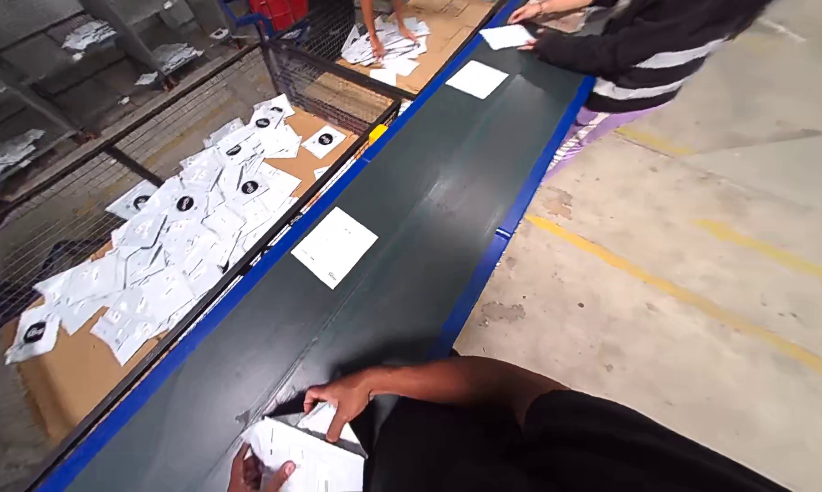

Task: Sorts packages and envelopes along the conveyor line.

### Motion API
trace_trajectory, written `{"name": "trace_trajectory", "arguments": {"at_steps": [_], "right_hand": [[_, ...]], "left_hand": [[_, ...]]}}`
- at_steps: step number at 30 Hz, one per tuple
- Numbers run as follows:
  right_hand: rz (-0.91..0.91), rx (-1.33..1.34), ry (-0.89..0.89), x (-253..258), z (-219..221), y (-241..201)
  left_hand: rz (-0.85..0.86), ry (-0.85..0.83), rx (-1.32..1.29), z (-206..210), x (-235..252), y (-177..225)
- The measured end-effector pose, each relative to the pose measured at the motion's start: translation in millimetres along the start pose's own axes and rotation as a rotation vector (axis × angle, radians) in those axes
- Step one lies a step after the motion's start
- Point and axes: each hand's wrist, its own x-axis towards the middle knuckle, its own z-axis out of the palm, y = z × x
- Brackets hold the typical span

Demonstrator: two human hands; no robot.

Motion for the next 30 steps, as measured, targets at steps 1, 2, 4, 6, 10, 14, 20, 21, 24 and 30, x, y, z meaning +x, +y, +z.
{"name": "trace_trajectory", "arguments": {"at_steps": [1,2,4,6,10,14,20,21,24,30], "right_hand": [[-0.042,0.062,-0.025,0,-8,-7],[-0.064,0.099,-0.06,0,-17,-15],[-0.064,0.112,-0.126,1,-38,-28],[-0.024,0.124,-0.176,7,-55,-38],[0.001,-0.196,0.198,57,-113,-46],[0.181,-0.991,0.436,127,-218,-20],[0.221,-1.091,0.372,127,-210,-9],[0.232,-1.114,0.398,115,-195,-8],[0.33,-1.138,0.54,75,-139,6],[0.422,-0.747,0.532,-35,-61,11]], "left_hand": [[-0.01,-0.046,-0.127,-5,-6,-1],[-0.022,-0.082,-0.294,-8,-14,-3],[-0.075,-0.147,-0.663,-2,-24,-6],[-0.145,-0.192,-0.878,15,-29,-6],[-0.154,-0.11,-0.986,34,-14,-6],[-0.094,0.081,-1.0,20,16,0],[-0.074,0.404,-1.051,-7,73,37],[-0.053,0.432,-1.061,-16,90,49],[0.152,0.423,-1.079,-61,159,92],[0.051,0.398,-0.719,-107,282,176]]}}
